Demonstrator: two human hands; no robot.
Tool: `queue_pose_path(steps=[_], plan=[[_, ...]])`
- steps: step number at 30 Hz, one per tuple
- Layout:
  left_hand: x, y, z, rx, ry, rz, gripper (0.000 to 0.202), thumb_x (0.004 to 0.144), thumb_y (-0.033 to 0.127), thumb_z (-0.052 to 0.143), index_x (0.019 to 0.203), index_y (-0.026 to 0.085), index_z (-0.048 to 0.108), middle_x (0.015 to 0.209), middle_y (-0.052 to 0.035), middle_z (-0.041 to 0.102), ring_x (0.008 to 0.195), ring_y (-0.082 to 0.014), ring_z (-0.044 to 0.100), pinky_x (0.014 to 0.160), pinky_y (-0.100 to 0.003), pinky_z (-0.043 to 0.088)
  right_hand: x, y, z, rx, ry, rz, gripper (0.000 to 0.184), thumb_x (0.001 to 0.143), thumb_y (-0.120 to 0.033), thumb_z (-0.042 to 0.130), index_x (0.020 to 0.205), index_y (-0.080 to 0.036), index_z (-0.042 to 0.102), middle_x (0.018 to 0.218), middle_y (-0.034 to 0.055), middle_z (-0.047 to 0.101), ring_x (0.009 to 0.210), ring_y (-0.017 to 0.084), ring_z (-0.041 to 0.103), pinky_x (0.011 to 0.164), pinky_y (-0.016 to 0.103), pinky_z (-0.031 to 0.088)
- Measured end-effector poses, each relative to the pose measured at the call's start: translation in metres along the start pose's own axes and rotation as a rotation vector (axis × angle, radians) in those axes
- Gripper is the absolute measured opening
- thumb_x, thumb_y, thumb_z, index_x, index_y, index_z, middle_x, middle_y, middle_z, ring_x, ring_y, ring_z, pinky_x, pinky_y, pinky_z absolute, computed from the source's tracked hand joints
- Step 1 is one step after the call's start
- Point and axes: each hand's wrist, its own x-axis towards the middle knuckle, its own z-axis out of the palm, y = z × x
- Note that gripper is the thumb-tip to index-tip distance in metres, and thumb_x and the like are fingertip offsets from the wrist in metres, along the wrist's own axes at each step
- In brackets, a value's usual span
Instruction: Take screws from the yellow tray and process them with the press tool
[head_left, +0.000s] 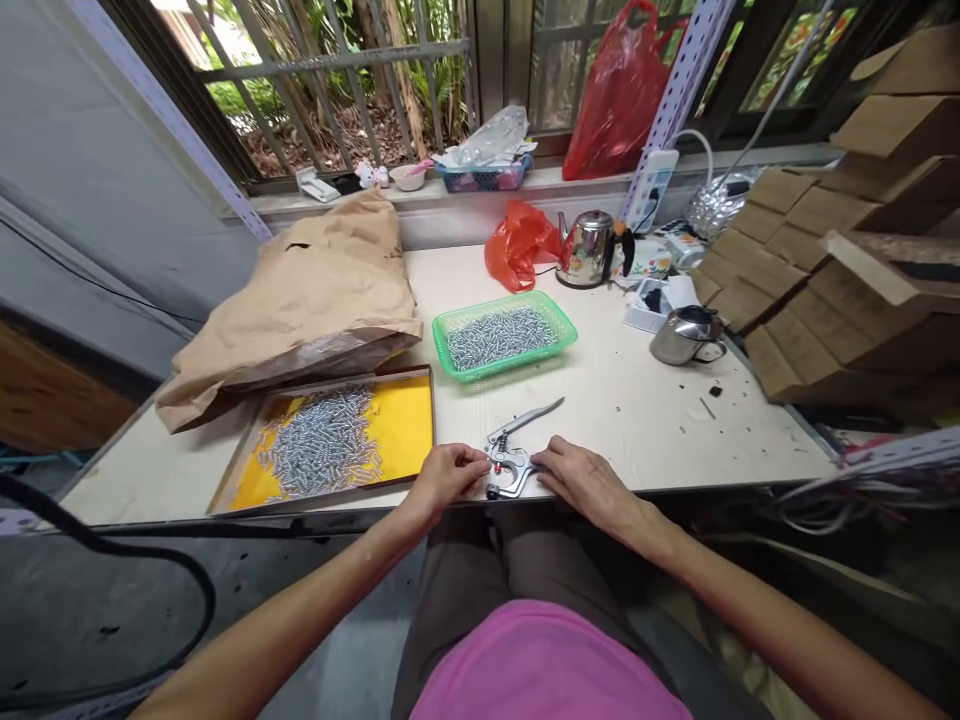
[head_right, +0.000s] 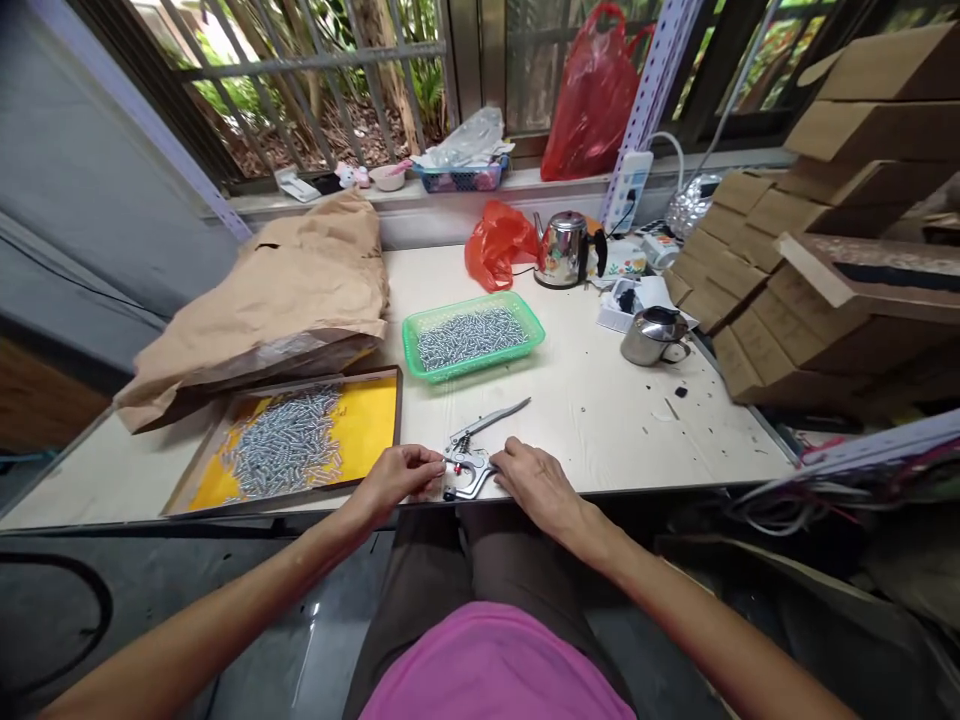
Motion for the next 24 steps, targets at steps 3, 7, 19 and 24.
queue_pose_path(steps=[3,7,19,24], plan=[[0.007,-0.007,0.007,0.035,-0.016,-0.063,0.027,0.066,0.036,0.071,0.074,0.011,0.063,0.046,0.0060,0.050,0.040,-0.0053,0.040,0.039,-0.018,0.030,-0.001,0.001,0.002,0.002,-0.004,0.020,0.022,0.093,-0.017,0.051,0.113,-0.020,0.061,0.100,0.0051,0.056,0.085,0.016,0.059,0.074,0.025,0.045],[0.009,-0.010,0.006,0.091,-0.025,-0.169,0.029,0.065,0.039,0.072,0.071,0.012,0.064,0.044,0.0064,0.048,0.039,-0.0047,0.037,0.038,-0.018,0.026,-0.001,0.003,0.005,-0.014,-0.002,0.054,0.022,0.094,-0.015,0.046,0.110,-0.019,0.061,0.099,0.0058,0.056,0.084,0.016,0.058,0.071,0.025,0.044],[0.015,0.004,0.005,0.236,-0.095,-0.339,0.041,0.057,0.050,0.077,0.063,0.013,0.060,0.041,0.0060,0.047,0.035,-0.0052,0.037,0.038,-0.020,0.023,-0.001,0.005,0.006,-0.062,-0.011,0.020,0.022,0.094,-0.007,0.039,0.097,-0.017,0.058,0.098,0.0061,0.055,0.084,0.015,0.053,0.070,0.025,0.037],[0.017,0.009,0.005,0.318,-0.147,-0.348,0.041,0.058,0.050,0.075,0.056,0.015,0.054,0.040,0.0055,0.047,0.035,-0.0053,0.037,0.038,-0.020,0.023,-0.002,0.006,0.007,-0.057,-0.003,0.018,0.022,0.092,-0.006,0.040,0.100,-0.017,0.058,0.100,0.0066,0.054,0.085,0.016,0.052,0.071,0.027,0.037]])
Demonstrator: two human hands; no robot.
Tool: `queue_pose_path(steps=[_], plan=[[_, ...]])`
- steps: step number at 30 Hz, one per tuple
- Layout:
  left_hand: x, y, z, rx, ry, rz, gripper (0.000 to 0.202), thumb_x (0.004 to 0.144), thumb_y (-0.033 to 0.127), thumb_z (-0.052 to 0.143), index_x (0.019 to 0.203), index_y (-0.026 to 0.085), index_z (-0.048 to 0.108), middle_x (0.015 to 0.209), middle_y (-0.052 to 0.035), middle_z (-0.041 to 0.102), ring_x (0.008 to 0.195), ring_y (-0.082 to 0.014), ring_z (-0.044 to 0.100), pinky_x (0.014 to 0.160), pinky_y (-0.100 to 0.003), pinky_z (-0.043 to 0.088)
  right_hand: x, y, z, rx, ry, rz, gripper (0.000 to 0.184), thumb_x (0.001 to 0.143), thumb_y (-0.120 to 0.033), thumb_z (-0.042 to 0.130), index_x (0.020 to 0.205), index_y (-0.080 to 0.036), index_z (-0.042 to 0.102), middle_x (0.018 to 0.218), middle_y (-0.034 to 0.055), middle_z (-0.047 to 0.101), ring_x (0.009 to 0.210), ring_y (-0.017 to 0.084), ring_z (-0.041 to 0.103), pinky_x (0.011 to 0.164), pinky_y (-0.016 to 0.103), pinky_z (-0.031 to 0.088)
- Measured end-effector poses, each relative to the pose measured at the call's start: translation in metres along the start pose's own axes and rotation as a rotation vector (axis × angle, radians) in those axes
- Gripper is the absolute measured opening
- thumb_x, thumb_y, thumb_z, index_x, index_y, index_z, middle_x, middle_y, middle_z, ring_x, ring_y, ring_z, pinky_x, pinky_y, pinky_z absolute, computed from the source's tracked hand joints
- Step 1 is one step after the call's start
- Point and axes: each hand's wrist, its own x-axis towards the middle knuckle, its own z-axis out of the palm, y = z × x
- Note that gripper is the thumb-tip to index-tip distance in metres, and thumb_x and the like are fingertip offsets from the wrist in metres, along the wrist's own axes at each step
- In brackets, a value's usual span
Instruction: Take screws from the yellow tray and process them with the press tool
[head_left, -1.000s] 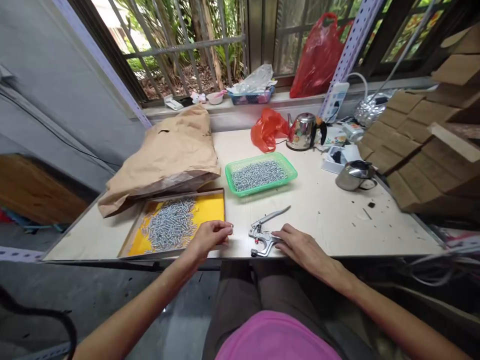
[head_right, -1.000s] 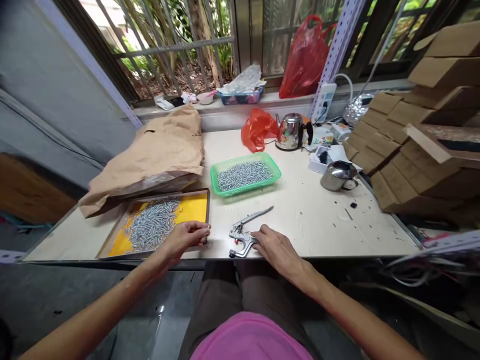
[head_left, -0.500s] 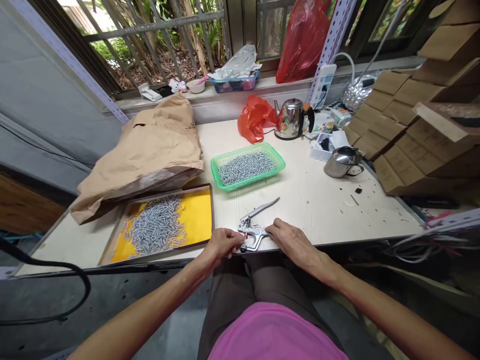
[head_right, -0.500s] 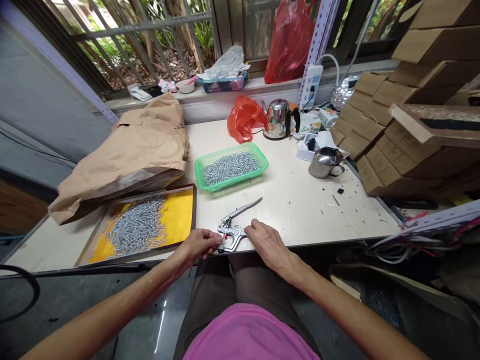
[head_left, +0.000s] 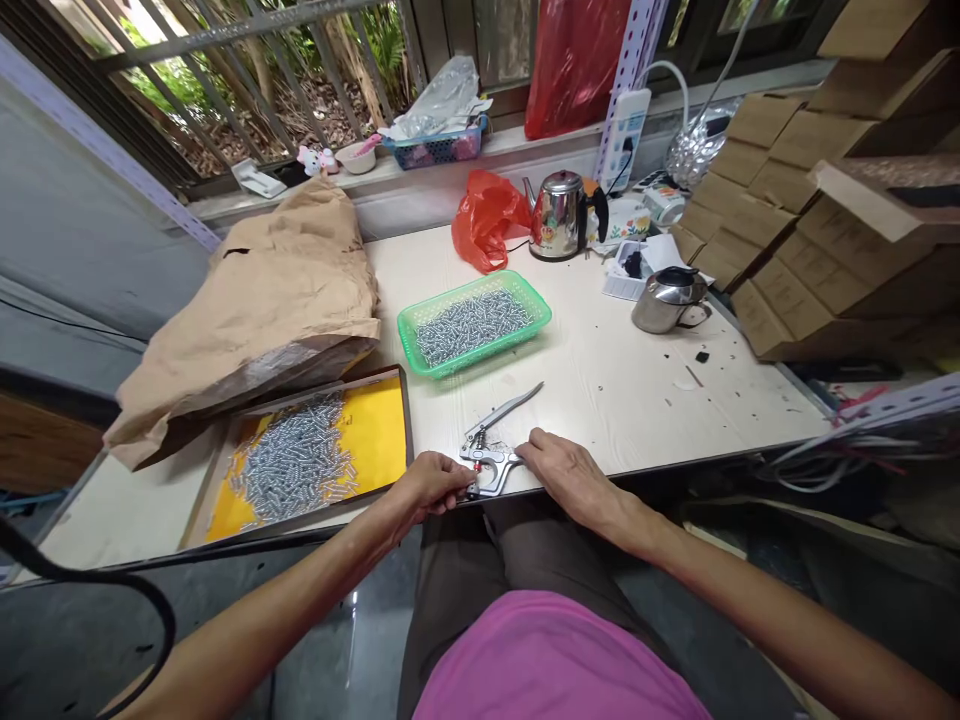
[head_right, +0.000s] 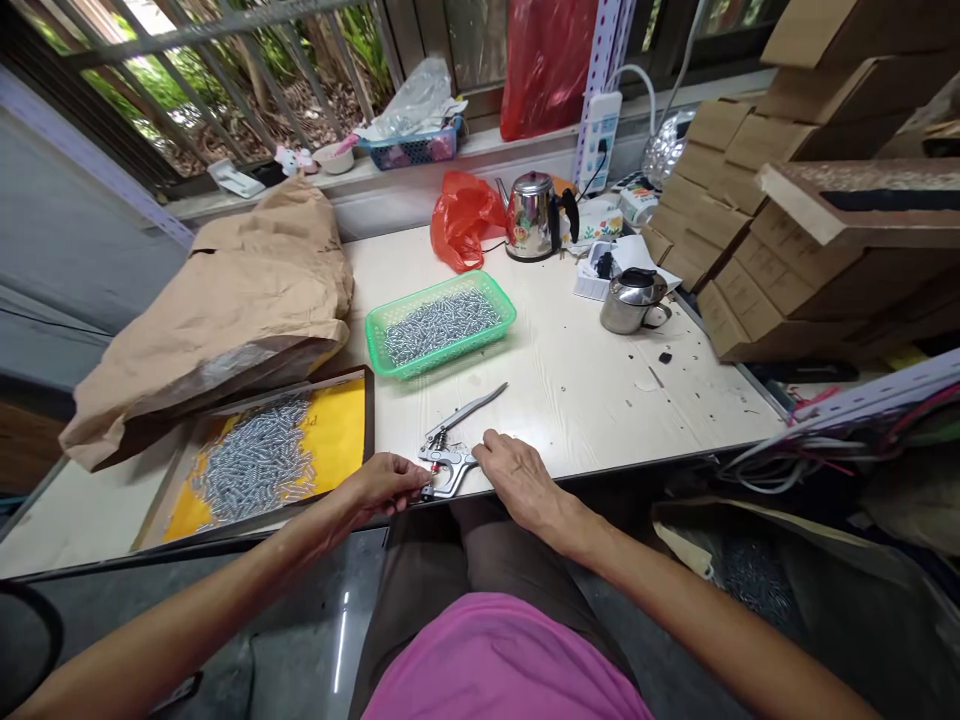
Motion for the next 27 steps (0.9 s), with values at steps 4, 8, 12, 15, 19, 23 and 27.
queue_pose_path(steps=[4,8,12,15,19,23,27], plan=[[0.001,0.002,-0.001,0.025,-0.019,0.004,0.042,0.058,0.051,0.076,0.055,0.015,0.054,0.041,0.0054,0.048,0.035,-0.0050,0.037,0.038,-0.020,0.023,0.000,0.003,0.003,0.028,-0.003,-0.004,0.023,0.092,-0.004,0.040,0.100,-0.017,0.058,0.098,0.0066,0.054,0.084,0.015,0.051,0.070,0.026,0.037],[0.002,0.002,-0.002,0.028,-0.044,-0.003,0.041,0.058,0.050,0.075,0.055,0.015,0.054,0.040,0.0055,0.047,0.035,-0.0046,0.037,0.038,-0.019,0.024,0.000,0.004,0.006,0.028,0.019,-0.009,0.023,0.091,-0.004,0.041,0.101,-0.017,0.058,0.096,0.0062,0.054,0.085,0.016,0.051,0.070,0.026,0.037],[0.003,0.002,-0.002,-0.004,-0.050,-0.019,0.040,0.059,0.048,0.076,0.057,0.015,0.054,0.041,0.0054,0.049,0.034,-0.0046,0.039,0.038,-0.018,0.025,0.000,0.003,0.005,-0.008,0.021,-0.008,0.026,0.090,-0.002,0.042,0.102,-0.017,0.058,0.096,0.0069,0.054,0.084,0.016,0.051,0.071,0.027,0.037],[0.004,0.002,-0.001,0.005,-0.034,-0.025,0.040,0.061,0.048,0.074,0.056,0.016,0.052,0.041,0.0053,0.048,0.035,-0.0053,0.040,0.037,-0.018,0.026,0.002,0.003,0.003,-0.020,0.024,-0.008,0.026,0.089,-0.001,0.042,0.101,-0.017,0.059,0.097,0.0072,0.055,0.085,0.017,0.051,0.071,0.028,0.038],[0.005,0.004,-0.001,0.056,-0.056,-0.026,0.036,0.063,0.045,0.072,0.055,0.016,0.053,0.042,0.0054,0.049,0.036,-0.0058,0.041,0.038,-0.019,0.028,0.003,0.003,0.003,-0.024,0.031,-0.023,0.023,0.089,-0.003,0.044,0.100,-0.016,0.059,0.097,0.0069,0.055,0.084,0.017,0.051,0.071,0.029,0.039],[0.006,0.005,-0.003,0.061,-0.073,-0.034,0.036,0.063,0.045,0.073,0.056,0.015,0.054,0.044,0.0046,0.050,0.037,-0.0064,0.042,0.038,-0.019,0.029,0.002,0.005,-0.003,0.029,0.015,-0.035,0.020,0.092,-0.008,0.044,0.100,-0.016,0.061,0.097,0.0069,0.055,0.084,0.017,0.053,0.072,0.029,0.042],[0.006,0.005,-0.003,0.045,-0.086,-0.031,0.040,0.059,0.048,0.076,0.058,0.015,0.055,0.044,0.0046,0.051,0.037,-0.0058,0.042,0.039,-0.019,0.029,0.013,0.020,-0.019,0.115,0.026,-0.105,0.034,0.091,-0.034,0.058,0.120,-0.017,0.056,0.119,0.0122,0.053,0.107,0.022,0.051,0.087,0.034,0.044]])
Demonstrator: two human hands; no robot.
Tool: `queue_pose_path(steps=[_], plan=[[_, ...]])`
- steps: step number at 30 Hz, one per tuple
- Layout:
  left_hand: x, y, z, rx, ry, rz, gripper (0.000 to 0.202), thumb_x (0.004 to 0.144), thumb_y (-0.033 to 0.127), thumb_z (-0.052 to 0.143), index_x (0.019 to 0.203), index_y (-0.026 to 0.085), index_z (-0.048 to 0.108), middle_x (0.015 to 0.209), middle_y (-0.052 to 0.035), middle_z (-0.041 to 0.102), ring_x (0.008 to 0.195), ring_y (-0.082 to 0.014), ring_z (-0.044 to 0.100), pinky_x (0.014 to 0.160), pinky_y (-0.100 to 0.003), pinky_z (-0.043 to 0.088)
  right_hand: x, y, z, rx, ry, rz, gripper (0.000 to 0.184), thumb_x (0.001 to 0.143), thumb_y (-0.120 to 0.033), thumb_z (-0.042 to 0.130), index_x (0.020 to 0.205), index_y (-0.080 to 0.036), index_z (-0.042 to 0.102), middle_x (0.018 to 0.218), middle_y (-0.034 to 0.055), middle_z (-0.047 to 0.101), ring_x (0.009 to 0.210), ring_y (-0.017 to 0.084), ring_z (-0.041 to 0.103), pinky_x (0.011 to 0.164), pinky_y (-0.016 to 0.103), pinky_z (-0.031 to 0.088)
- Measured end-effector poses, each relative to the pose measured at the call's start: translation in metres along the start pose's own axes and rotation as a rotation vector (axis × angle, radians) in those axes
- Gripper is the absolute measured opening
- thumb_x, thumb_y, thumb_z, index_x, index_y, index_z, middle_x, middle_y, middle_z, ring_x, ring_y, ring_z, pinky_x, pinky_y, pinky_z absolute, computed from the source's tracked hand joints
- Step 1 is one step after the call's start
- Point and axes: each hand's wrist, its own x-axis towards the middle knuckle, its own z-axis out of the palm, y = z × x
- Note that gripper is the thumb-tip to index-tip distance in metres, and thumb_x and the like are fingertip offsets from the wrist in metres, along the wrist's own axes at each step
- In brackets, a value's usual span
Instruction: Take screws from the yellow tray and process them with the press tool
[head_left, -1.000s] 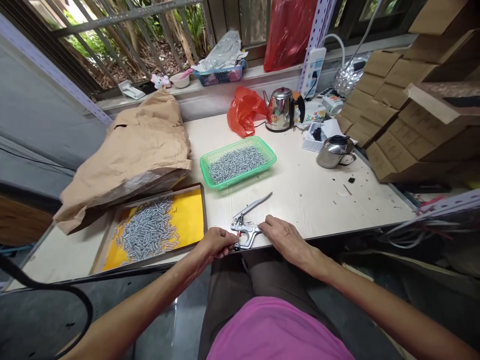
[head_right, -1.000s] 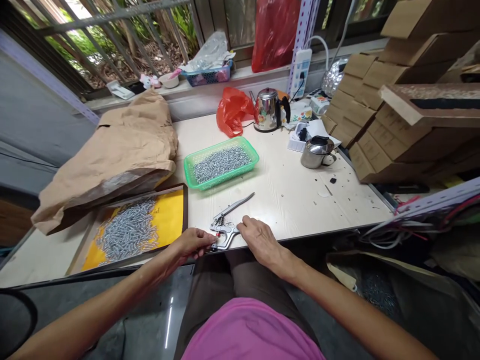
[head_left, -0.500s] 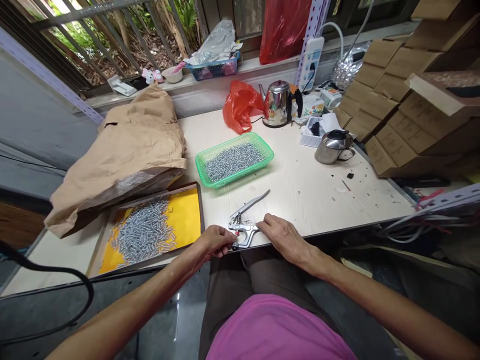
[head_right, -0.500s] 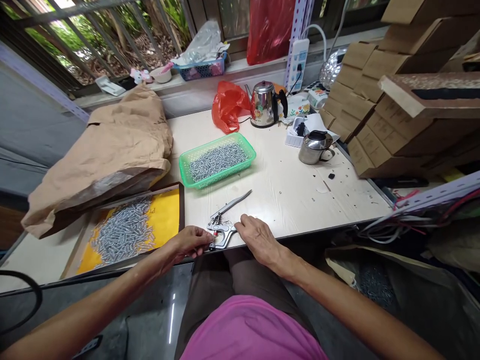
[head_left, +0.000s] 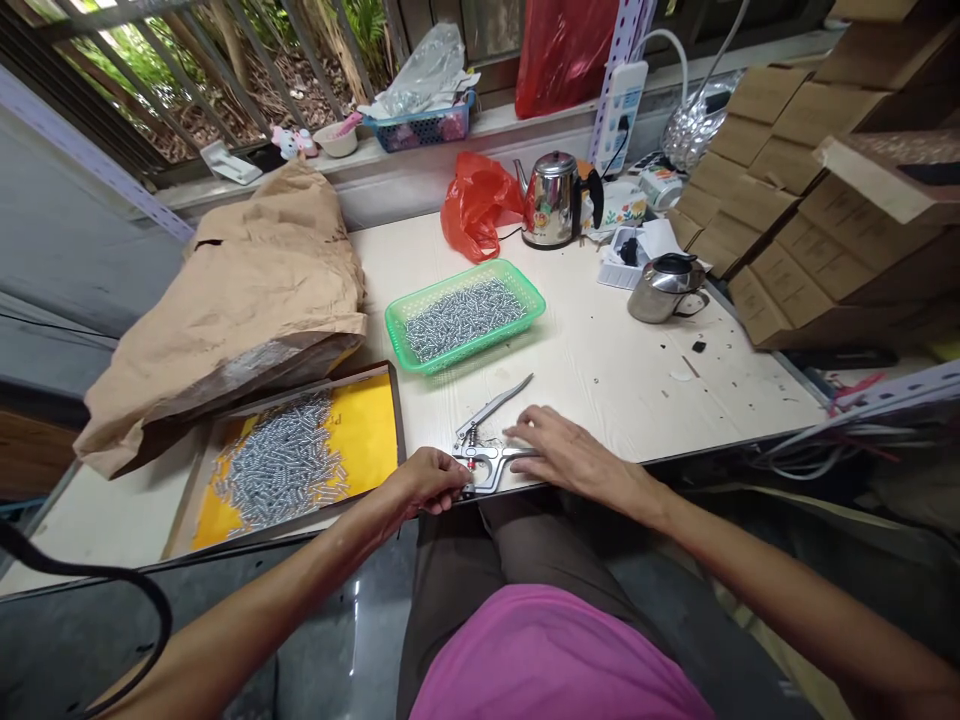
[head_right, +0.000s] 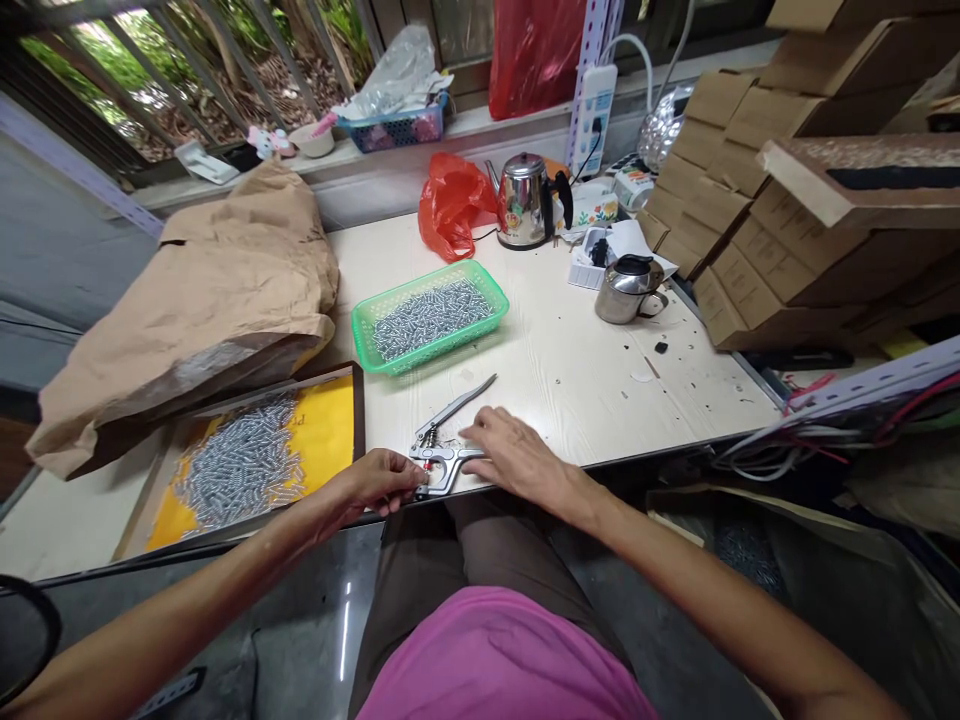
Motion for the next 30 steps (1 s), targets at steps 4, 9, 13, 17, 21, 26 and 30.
queue_pose_path(steps=[4,9,13,17,21,26,30], plan=[[-0.001,0.001,0.000,-0.006,-0.002,-0.012,0.041,0.058,0.049,0.077,0.057,0.015,0.055,0.043,0.0045,0.050,0.037,-0.0063,0.043,0.039,-0.019,0.027,0.026,0.024,-0.010,-0.121,-0.105,-0.005,0.091,0.070,-0.059,0.073,0.141,-0.015,0.036,0.150,0.0198,0.026,0.138,0.039,0.019,0.107,0.056,0.026],[-0.001,0.000,0.001,-0.015,0.007,-0.009,0.039,0.061,0.047,0.075,0.057,0.015,0.055,0.042,0.0045,0.050,0.035,-0.0062,0.042,0.039,-0.019,0.027,0.045,0.039,-0.007,-0.138,-0.229,-0.028,0.102,0.065,-0.064,0.072,0.143,-0.011,0.033,0.145,0.0218,0.034,0.136,0.040,0.023,0.107,0.062,0.019],[0.000,-0.002,0.001,-0.010,0.008,-0.018,0.036,0.062,0.046,0.074,0.059,0.014,0.057,0.045,0.0041,0.052,0.035,-0.0057,0.043,0.038,-0.019,0.028,0.042,0.035,-0.010,-0.146,-0.197,-0.035,0.097,0.064,-0.060,0.075,0.139,-0.012,0.038,0.137,0.0203,0.043,0.127,0.038,0.035,0.105,0.061,0.021],[0.001,-0.004,0.001,-0.019,0.014,-0.009,0.038,0.061,0.047,0.075,0.059,0.015,0.055,0.044,0.0046,0.051,0.034,-0.0057,0.042,0.038,-0.019,0.029,0.038,0.028,-0.015,-0.163,-0.190,-0.034,0.090,0.065,-0.055,0.077,0.137,-0.015,0.041,0.129,0.0174,0.050,0.120,0.036,0.041,0.103,0.062,0.022],[0.003,-0.007,0.002,-0.028,0.013,0.003,0.040,0.061,0.049,0.075,0.058,0.015,0.055,0.043,0.0049,0.050,0.034,-0.0056,0.042,0.037,-0.019,0.029,0.034,0.023,-0.016,-0.193,-0.188,-0.012,0.082,0.070,-0.051,0.076,0.135,-0.014,0.043,0.124,0.0168,0.054,0.116,0.034,0.044,0.104,0.061,0.022],[0.004,-0.009,0.002,-0.042,0.014,0.009,0.044,0.057,0.052,0.076,0.061,0.014,0.056,0.045,0.0050,0.051,0.034,-0.0056,0.043,0.036,-0.018,0.029,0.029,0.018,-0.013,-0.211,-0.170,-0.014,0.072,0.076,-0.046,0.073,0.132,-0.011,0.044,0.120,0.0165,0.056,0.113,0.032,0.046,0.104,0.056,0.026],[0.003,-0.009,0.003,-0.056,0.020,0.015,0.044,0.057,0.052,0.076,0.061,0.014,0.055,0.045,0.0054,0.051,0.035,-0.0055,0.044,0.036,-0.018,0.030,0.026,0.013,-0.013,-0.214,-0.178,0.019,0.069,0.074,-0.043,0.073,0.128,-0.008,0.047,0.118,0.0161,0.055,0.108,0.031,0.048,0.095,0.045,0.038]])
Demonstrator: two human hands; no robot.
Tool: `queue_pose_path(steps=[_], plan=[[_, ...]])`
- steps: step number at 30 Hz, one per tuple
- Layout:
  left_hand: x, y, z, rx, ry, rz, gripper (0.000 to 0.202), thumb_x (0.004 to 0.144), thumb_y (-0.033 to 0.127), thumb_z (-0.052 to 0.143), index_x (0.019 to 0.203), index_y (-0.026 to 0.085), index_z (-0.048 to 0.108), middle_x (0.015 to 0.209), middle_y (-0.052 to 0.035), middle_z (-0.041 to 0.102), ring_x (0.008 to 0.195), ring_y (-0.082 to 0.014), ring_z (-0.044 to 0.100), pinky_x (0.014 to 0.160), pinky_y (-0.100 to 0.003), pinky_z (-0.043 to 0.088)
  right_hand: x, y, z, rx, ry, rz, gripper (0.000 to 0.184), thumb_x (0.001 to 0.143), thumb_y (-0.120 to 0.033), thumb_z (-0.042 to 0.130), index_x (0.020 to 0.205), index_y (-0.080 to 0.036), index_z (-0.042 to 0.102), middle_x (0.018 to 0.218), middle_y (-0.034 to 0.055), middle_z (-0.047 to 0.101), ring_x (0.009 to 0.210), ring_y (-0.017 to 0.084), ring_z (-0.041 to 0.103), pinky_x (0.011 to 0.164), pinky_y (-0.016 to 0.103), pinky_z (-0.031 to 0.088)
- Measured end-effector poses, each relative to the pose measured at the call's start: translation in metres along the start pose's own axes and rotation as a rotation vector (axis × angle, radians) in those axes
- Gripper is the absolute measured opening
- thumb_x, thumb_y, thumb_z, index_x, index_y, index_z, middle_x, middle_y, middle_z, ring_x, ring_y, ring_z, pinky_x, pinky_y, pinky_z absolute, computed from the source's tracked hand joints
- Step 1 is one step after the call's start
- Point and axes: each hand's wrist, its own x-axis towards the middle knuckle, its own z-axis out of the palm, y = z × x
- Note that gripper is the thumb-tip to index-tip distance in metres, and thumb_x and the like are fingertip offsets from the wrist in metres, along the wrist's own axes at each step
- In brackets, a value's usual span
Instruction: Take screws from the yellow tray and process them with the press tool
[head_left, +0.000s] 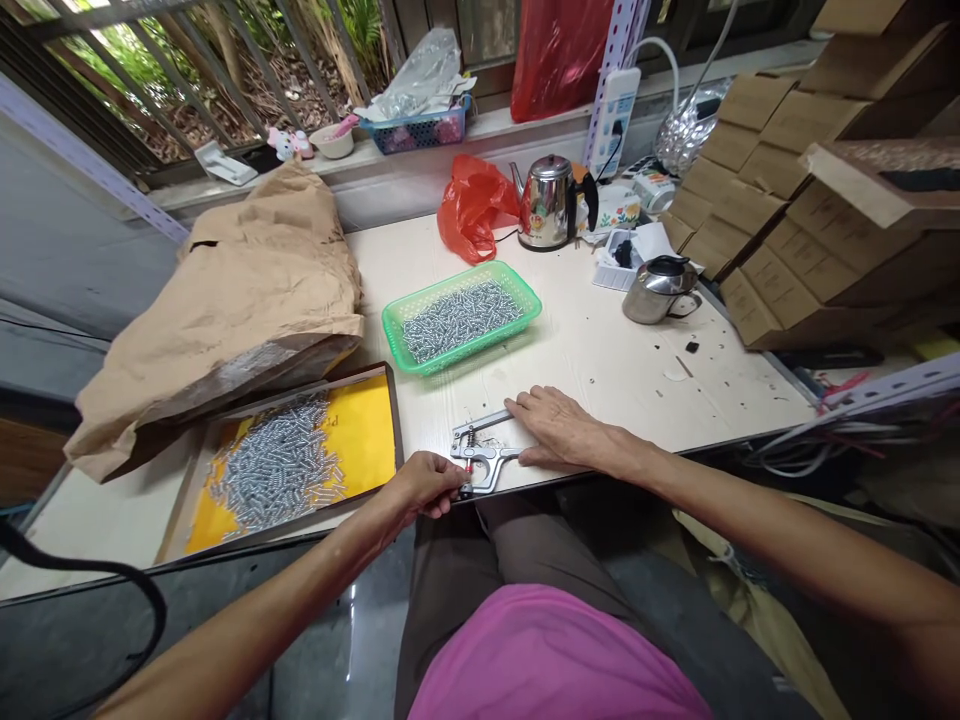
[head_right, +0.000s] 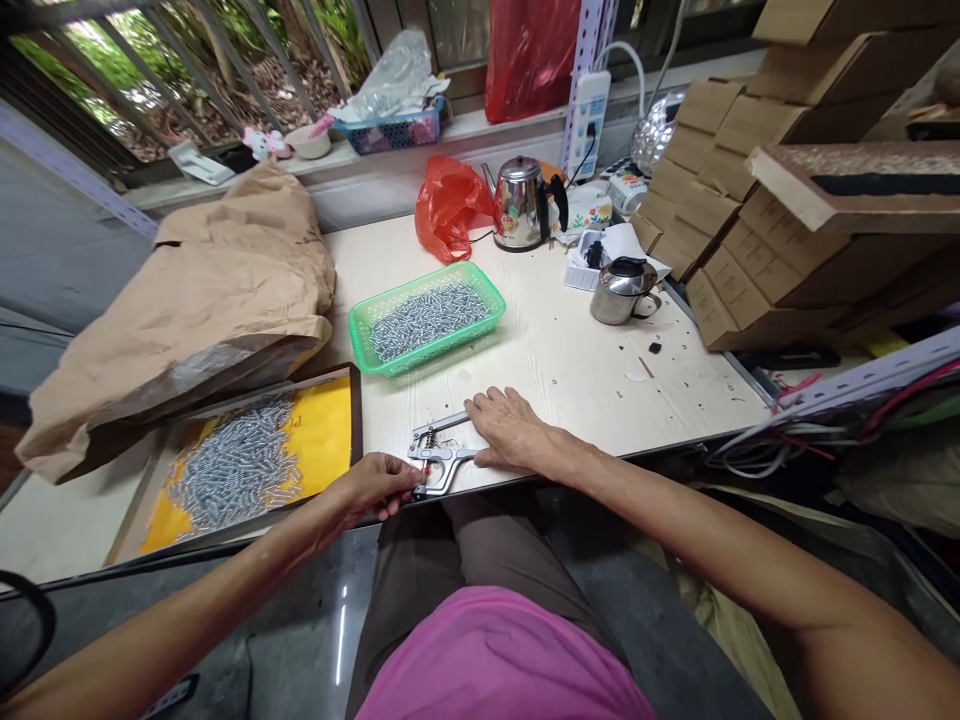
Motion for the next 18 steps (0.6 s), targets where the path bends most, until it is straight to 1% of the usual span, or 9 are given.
queue_pose_path(steps=[3,6,8,10,11,13,15,17,18], plan=[[0.002,-0.001,0.001,0.005,0.010,0.001,0.041,0.059,0.050,0.074,0.062,0.015,0.055,0.044,0.0057,0.050,0.035,-0.0063,0.044,0.037,-0.018,0.029,-0.002,-0.002,-0.001,-0.015,-0.012,0.034,0.069,0.070,-0.044,0.076,0.123,-0.008,0.050,0.115,0.0163,0.055,0.103,0.031,0.048,0.084,0.040,0.044],[0.003,-0.002,0.001,0.019,0.013,-0.007,0.038,0.062,0.048,0.072,0.061,0.015,0.054,0.042,0.0054,0.049,0.036,-0.0073,0.043,0.038,-0.019,0.030,-0.003,-0.003,-0.002,-0.024,-0.017,0.047,0.064,0.070,-0.045,0.077,0.118,-0.009,0.053,0.113,0.0154,0.055,0.102,0.031,0.048,0.082,0.039,0.044],[-0.001,-0.001,0.000,0.060,0.011,-0.005,0.036,0.066,0.048,0.069,0.061,0.016,0.054,0.042,0.0051,0.048,0.037,-0.0081,0.043,0.040,-0.020,0.032,-0.004,-0.004,-0.004,-0.017,-0.021,0.041,0.056,0.072,-0.043,0.076,0.112,-0.011,0.056,0.111,0.0146,0.056,0.102,0.030,0.049,0.082,0.039,0.044],[-0.009,0.003,0.000,0.201,0.071,0.034,0.035,0.073,0.047,0.063,0.060,0.016,0.056,0.044,0.0031,0.050,0.040,-0.0102,0.047,0.045,-0.022,0.036,-0.004,-0.004,-0.006,0.006,-0.022,0.026,0.047,0.075,-0.040,0.075,0.108,-0.012,0.057,0.109,0.0137,0.056,0.102,0.028,0.049,0.082,0.037,0.044],[-0.013,0.007,0.000,0.307,0.153,0.084,0.034,0.077,0.046,0.060,0.063,0.015,0.059,0.048,0.0010,0.054,0.045,-0.0122,0.052,0.049,-0.023,0.038,-0.004,-0.004,-0.006,0.020,-0.023,0.018,0.043,0.076,-0.038,0.074,0.106,-0.012,0.058,0.109,0.0133,0.056,0.101,0.027,0.049,0.081,0.036,0.044],[-0.020,0.013,0.004,0.547,0.373,0.279,0.030,0.083,0.042,0.055,0.074,0.016,0.066,0.064,-0.0042,0.064,0.066,-0.0181,0.061,0.061,-0.027,0.045,-0.003,-0.005,-0.008,0.039,-0.017,0.009,0.039,0.078,-0.036,0.073,0.105,-0.012,0.058,0.109,0.0126,0.057,0.101,0.025,0.050,0.081,0.035,0.044],[-0.019,0.017,0.008,0.739,0.526,0.569,0.028,0.086,0.040,0.053,0.095,0.018,0.068,0.092,-0.0078,0.069,0.092,-0.0234,0.062,0.078,-0.032,0.048,-0.002,-0.006,-0.008,0.027,-0.004,0.004,0.038,0.079,-0.036,0.072,0.104,-0.011,0.059,0.108,0.0121,0.057,0.100,0.024,0.051,0.082,0.034,0.045],[-0.007,0.017,0.012,0.862,0.558,0.842,0.035,0.086,0.041,0.054,0.112,0.019,0.063,0.114,-0.0101,0.065,0.109,-0.0271,0.056,0.090,-0.039,0.047,0.001,-0.007,-0.007,-0.012,0.018,0.000,0.040,0.079,-0.039,0.072,0.104,-0.010,0.059,0.106,0.0117,0.058,0.100,0.025,0.051,0.082,0.034,0.046],[0.003,0.016,0.013,0.898,0.565,0.937,0.040,0.085,0.041,0.055,0.117,0.019,0.060,0.122,-0.0111,0.062,0.114,-0.0285,0.053,0.094,-0.041,0.046,0.003,-0.006,-0.005,-0.035,0.029,0.001,0.042,0.078,-0.042,0.072,0.103,-0.010,0.059,0.106,0.0119,0.059,0.099,0.025,0.052,0.082,0.035,0.047]])
